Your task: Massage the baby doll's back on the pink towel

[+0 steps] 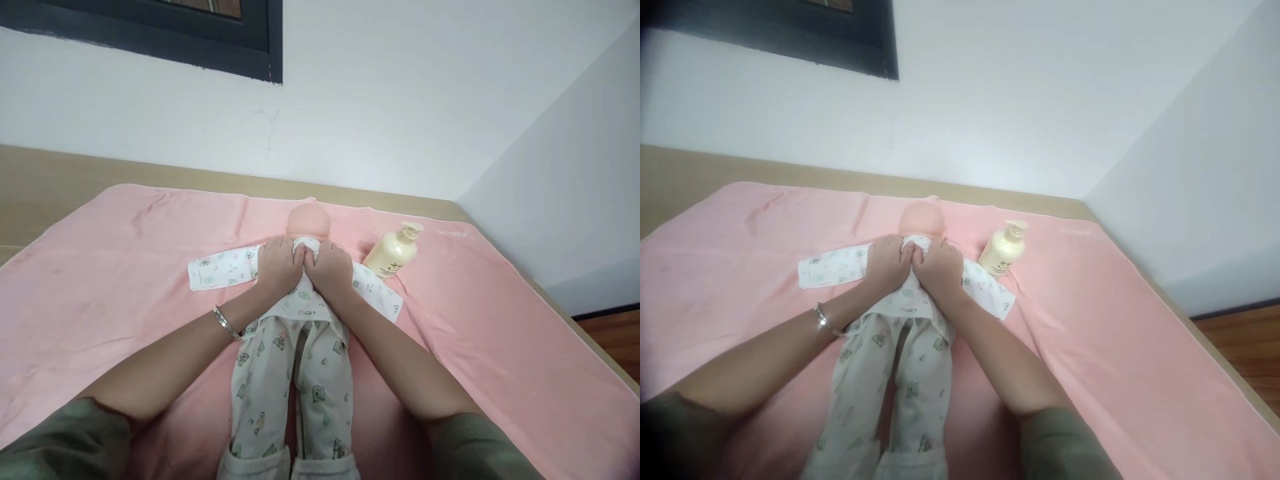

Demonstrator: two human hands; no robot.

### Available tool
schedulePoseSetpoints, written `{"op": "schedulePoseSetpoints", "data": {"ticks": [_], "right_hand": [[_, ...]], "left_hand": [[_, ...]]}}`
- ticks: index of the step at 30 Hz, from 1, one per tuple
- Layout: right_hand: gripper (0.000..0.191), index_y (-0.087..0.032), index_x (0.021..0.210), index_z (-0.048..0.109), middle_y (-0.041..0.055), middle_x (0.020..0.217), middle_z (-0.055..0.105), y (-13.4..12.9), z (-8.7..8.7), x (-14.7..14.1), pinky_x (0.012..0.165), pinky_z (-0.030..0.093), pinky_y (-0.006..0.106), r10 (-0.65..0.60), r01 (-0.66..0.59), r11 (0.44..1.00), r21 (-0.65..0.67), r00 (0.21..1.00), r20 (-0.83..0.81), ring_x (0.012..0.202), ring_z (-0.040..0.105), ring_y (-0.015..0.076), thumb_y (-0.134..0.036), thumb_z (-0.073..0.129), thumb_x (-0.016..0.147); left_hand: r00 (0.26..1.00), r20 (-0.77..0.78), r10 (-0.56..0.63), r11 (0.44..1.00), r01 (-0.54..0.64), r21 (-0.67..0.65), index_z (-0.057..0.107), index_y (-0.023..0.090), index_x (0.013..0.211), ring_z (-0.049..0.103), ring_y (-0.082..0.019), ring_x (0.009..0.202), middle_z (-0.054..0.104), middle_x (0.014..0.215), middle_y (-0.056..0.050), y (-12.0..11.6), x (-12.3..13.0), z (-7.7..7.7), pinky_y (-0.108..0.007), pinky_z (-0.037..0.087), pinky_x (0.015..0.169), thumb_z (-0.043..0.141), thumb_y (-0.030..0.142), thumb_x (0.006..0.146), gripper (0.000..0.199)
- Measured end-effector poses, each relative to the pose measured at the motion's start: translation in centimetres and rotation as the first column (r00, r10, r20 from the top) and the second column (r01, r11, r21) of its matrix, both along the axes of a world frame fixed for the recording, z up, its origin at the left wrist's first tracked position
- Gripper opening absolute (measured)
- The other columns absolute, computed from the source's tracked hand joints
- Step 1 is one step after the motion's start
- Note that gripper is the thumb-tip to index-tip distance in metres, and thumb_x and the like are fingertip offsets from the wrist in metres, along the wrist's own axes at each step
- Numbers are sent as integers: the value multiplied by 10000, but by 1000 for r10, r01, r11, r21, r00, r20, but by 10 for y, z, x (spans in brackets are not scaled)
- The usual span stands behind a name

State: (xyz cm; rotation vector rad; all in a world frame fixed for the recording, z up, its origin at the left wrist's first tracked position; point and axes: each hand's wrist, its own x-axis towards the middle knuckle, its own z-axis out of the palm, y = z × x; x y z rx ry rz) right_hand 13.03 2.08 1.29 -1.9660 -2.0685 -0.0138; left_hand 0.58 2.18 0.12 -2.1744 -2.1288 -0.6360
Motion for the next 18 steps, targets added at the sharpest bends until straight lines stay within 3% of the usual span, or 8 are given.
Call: {"op": "schedulePoseSetpoints", "data": {"ticks": [18], "right_hand": [[542, -131, 1163, 675, 182, 1039, 781, 0, 1, -2, 809, 524, 376, -49, 49, 999, -20, 998, 37, 1002, 760, 336, -575, 376, 1080]], "left_hand": [[1000, 25, -8, 999, 7, 51, 700, 162, 992, 632, -329, 1070, 720, 1059, -172, -1, 1, -3, -452, 402, 890, 272, 370, 1092, 486]]}}
